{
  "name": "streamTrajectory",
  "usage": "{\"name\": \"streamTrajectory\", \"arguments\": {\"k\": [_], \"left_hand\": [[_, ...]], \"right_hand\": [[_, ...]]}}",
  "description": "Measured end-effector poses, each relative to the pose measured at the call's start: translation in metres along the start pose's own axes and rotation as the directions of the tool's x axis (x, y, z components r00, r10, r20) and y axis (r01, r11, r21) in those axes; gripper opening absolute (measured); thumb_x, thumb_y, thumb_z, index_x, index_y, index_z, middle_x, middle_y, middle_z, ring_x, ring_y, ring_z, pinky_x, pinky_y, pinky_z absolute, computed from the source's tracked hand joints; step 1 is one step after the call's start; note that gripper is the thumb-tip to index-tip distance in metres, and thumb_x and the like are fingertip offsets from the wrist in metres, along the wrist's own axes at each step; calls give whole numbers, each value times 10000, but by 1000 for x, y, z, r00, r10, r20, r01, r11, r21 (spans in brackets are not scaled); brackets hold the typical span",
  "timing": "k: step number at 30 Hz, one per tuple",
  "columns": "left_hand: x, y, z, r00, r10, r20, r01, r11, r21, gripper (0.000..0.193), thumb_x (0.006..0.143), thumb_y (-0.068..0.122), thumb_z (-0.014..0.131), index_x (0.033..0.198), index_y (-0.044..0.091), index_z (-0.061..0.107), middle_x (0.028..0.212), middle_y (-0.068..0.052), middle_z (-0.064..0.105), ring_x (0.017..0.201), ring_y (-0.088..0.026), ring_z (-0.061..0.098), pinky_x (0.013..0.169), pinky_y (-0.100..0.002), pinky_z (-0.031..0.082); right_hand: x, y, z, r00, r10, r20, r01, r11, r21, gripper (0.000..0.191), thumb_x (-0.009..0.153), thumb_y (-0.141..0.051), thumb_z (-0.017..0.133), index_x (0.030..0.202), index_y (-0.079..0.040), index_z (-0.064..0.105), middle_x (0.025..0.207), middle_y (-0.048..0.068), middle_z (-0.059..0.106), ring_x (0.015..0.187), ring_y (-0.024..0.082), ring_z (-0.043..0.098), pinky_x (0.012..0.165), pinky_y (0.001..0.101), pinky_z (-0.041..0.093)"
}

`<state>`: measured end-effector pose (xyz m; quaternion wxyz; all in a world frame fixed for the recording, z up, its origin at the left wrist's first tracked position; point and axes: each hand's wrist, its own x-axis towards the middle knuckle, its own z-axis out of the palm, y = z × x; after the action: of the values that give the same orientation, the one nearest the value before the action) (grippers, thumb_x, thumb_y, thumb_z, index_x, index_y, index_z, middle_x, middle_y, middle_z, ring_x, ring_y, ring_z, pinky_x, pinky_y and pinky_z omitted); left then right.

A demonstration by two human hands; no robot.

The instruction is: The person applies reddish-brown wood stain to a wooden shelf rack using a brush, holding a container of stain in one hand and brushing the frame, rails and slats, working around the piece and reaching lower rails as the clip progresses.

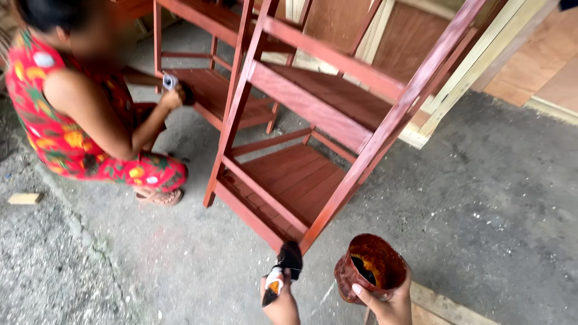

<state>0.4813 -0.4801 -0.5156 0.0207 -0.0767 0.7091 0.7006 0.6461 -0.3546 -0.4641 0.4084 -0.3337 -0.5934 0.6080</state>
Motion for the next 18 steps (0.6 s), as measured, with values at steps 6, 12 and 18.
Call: {"name": "streamTrajectory", "arguments": {"k": [6, 12, 18], "left_hand": [[-12, 96, 89, 981, 97, 165, -76, 988, -132, 258, 822, 138, 838, 838, -9, 626, 726, -61, 614, 686, -126, 542, 637, -303, 482], [-24, 185, 145, 937, 140, 320, -49, 960, -277, 202, 859, 102, 773, 932, 0, 615, 785, -48, 617, 724, -115, 558, 654, -291, 498], [-34, 259, 185, 950, 132, 284, -83, 980, -180, 154, 843, 83, 750, 948, 21, 656, 802, -49, 635, 725, -128, 583, 687, -283, 503]], "right_hand": [[65, -72, -1, 992, -99, -82, 95, 994, -51, 966, 658, -42, 850, 1441, 20, 289, 1370, 208, 552, 1263, 285, 595, 1040, 455, 504], [109, -144, 0, 983, -114, -142, 100, 989, -106, 951, 659, -41, 860, 1438, 20, 319, 1373, 188, 556, 1267, 271, 585, 1045, 439, 493], [133, -201, -10, 969, -116, -219, 95, 990, -104, 955, 659, -91, 861, 1435, -7, 309, 1346, 198, 567, 1264, 289, 603, 1034, 462, 532]]}}
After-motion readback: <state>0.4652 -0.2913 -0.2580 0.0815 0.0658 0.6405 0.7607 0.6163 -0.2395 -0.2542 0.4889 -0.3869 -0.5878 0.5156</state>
